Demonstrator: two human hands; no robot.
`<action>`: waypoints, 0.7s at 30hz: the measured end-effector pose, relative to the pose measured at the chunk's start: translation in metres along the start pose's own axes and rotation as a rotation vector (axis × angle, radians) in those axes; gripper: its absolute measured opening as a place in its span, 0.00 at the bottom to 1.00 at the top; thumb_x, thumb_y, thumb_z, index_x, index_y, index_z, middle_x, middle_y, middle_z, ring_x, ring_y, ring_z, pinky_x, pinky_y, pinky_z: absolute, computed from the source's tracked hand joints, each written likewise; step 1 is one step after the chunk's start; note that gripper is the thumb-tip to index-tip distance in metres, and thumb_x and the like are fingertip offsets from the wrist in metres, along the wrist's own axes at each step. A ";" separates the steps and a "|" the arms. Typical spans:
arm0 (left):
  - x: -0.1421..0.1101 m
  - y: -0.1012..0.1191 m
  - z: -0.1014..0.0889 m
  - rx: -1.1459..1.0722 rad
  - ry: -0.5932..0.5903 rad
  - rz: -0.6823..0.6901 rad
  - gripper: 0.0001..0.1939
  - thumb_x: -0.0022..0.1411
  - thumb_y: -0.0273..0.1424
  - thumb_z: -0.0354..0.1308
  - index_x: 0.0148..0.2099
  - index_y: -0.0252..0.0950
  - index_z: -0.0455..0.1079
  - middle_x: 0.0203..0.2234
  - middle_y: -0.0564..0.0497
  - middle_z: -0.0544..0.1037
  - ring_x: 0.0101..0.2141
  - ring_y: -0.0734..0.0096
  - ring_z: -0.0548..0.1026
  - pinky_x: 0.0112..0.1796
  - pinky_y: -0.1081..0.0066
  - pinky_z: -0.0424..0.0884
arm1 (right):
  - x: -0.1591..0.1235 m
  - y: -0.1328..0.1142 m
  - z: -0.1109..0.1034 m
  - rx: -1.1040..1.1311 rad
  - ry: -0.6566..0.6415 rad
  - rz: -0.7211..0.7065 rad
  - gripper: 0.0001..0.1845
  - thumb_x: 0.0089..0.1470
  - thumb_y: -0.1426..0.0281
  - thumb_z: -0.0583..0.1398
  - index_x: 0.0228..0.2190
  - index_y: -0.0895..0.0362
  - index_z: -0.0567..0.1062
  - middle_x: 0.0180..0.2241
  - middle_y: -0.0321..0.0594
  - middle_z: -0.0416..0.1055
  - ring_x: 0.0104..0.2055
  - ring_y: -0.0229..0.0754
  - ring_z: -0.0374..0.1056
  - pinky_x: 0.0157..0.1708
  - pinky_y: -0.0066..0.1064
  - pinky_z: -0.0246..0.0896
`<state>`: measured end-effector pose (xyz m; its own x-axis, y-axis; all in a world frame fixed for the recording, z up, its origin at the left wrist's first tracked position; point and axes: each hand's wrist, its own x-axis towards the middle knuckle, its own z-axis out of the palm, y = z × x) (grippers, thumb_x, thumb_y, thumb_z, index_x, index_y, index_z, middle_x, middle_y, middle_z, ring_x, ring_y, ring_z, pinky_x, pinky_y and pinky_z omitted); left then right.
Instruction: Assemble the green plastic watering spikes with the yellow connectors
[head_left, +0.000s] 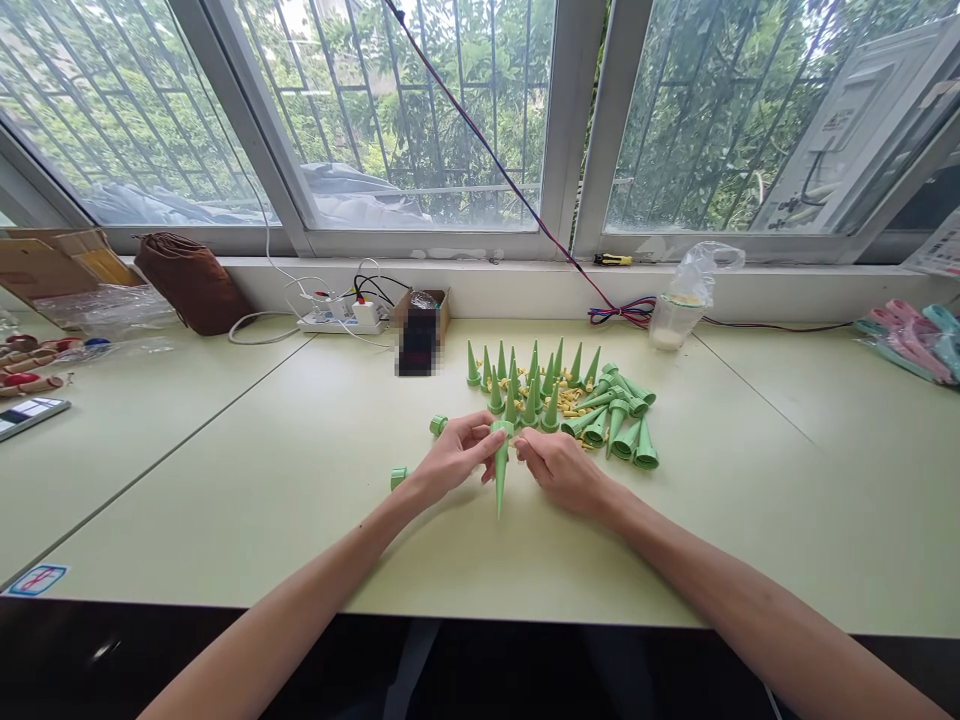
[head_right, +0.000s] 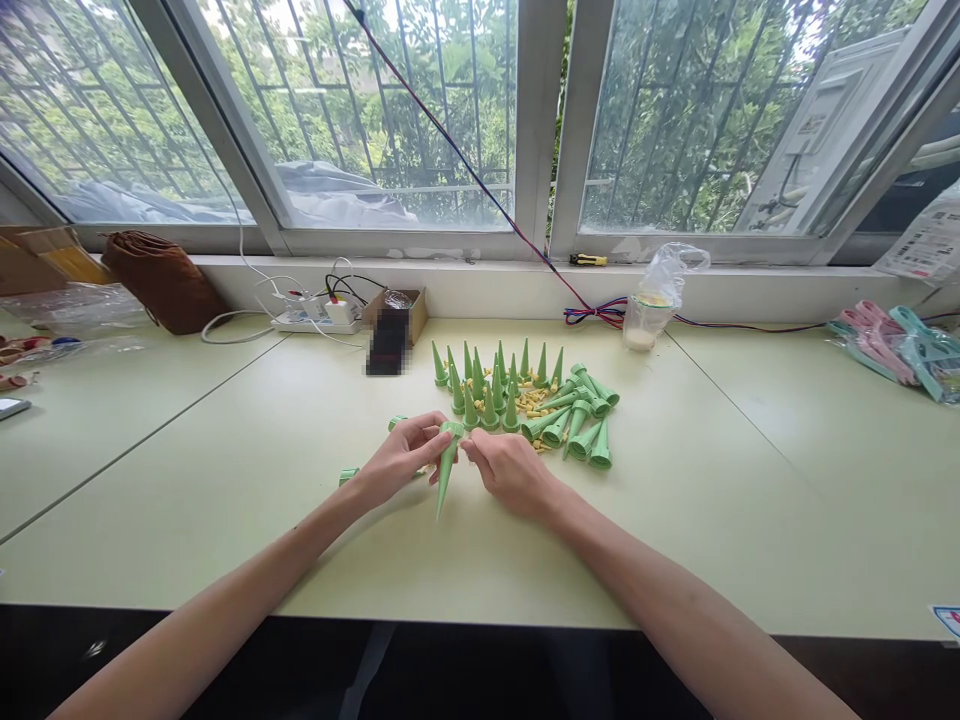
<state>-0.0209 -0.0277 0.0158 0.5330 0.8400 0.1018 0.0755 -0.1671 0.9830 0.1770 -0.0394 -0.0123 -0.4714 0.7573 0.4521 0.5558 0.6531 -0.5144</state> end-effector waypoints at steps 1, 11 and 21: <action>0.000 0.000 0.000 0.003 0.001 0.002 0.16 0.66 0.43 0.55 0.37 0.34 0.64 0.24 0.52 0.75 0.19 0.78 0.69 0.25 0.73 0.66 | 0.000 0.000 0.000 0.007 0.003 0.003 0.20 0.69 0.65 0.44 0.28 0.56 0.66 0.24 0.36 0.68 0.23 0.36 0.62 0.27 0.27 0.51; 0.001 -0.002 0.000 0.049 0.013 0.032 0.17 0.63 0.45 0.58 0.37 0.34 0.65 0.22 0.53 0.74 0.19 0.76 0.69 0.25 0.72 0.66 | 0.000 0.002 0.003 0.063 0.023 0.036 0.21 0.69 0.65 0.44 0.27 0.56 0.68 0.22 0.35 0.68 0.23 0.35 0.62 0.27 0.27 0.53; 0.001 0.000 0.001 0.070 0.018 0.032 0.17 0.63 0.44 0.58 0.38 0.33 0.66 0.24 0.51 0.75 0.20 0.76 0.69 0.26 0.71 0.66 | 0.000 0.004 0.003 0.090 0.029 0.045 0.21 0.69 0.65 0.44 0.27 0.56 0.67 0.22 0.34 0.67 0.22 0.35 0.62 0.27 0.27 0.53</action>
<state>-0.0200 -0.0277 0.0162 0.5210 0.8426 0.1361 0.1179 -0.2289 0.9663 0.1765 -0.0368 -0.0164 -0.4264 0.7863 0.4472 0.5116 0.6174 -0.5976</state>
